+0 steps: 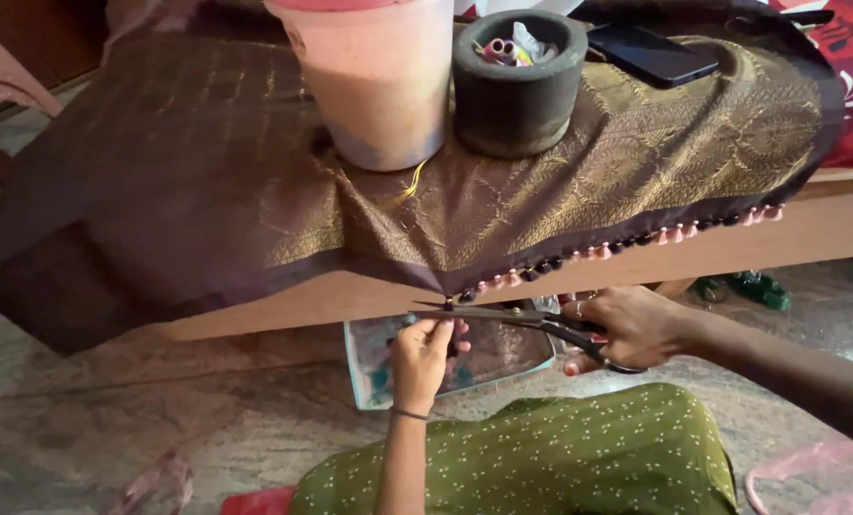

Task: Attaching and grooming decorative tassels on the edge of a saree.

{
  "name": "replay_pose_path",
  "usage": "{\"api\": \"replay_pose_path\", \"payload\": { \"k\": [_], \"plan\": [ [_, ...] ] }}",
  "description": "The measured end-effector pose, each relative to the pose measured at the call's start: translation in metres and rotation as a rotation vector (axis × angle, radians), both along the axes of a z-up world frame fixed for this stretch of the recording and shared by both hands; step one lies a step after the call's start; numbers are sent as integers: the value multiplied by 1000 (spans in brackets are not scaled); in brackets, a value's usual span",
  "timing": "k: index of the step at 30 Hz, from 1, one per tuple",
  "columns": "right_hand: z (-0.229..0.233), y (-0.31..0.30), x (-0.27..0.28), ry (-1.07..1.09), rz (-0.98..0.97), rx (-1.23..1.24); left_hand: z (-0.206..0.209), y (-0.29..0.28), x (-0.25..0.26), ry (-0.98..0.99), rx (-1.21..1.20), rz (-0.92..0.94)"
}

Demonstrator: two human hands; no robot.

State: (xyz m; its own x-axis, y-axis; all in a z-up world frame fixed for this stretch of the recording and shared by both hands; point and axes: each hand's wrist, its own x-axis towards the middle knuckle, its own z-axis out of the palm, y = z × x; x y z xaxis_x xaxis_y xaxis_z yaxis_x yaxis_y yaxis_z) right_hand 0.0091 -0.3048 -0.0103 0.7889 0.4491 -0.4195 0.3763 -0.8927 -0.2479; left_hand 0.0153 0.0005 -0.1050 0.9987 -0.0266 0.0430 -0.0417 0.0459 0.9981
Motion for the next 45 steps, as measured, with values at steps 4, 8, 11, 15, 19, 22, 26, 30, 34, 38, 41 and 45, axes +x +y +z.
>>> {"api": "replay_pose_path", "payload": {
  "k": [4,8,11,15,19,22,26,30,34,38,41,45],
  "plan": [
    [11,9,-5,-29,22,64,8,1,-2,-39,184,54],
    [15,12,-7,80,-39,28,9,-1,-3,-70,95,35],
    [20,16,-8,58,-24,-1,14,0,-3,-16,238,60],
    [10,12,-7,47,-79,-23,8,-1,1,-67,179,53],
    [-6,5,-1,7,-56,-26,2,-4,5,-67,82,71],
    [-11,3,1,11,-17,4,38,-4,-5,95,237,79],
    [-27,-8,7,-65,-6,86,-1,-4,8,-124,102,71],
    [-8,0,-1,-65,10,0,0,-5,10,-126,80,48],
    [-15,-1,-4,3,-6,92,-16,-2,13,-114,-54,38],
    [-59,-16,-27,-2,-52,166,-14,6,17,-126,-176,60],
    [-81,-19,-75,56,-113,498,-21,18,12,-50,-256,55],
    [-84,-11,-150,-33,-132,571,-27,35,6,90,-244,131]
  ]
}}
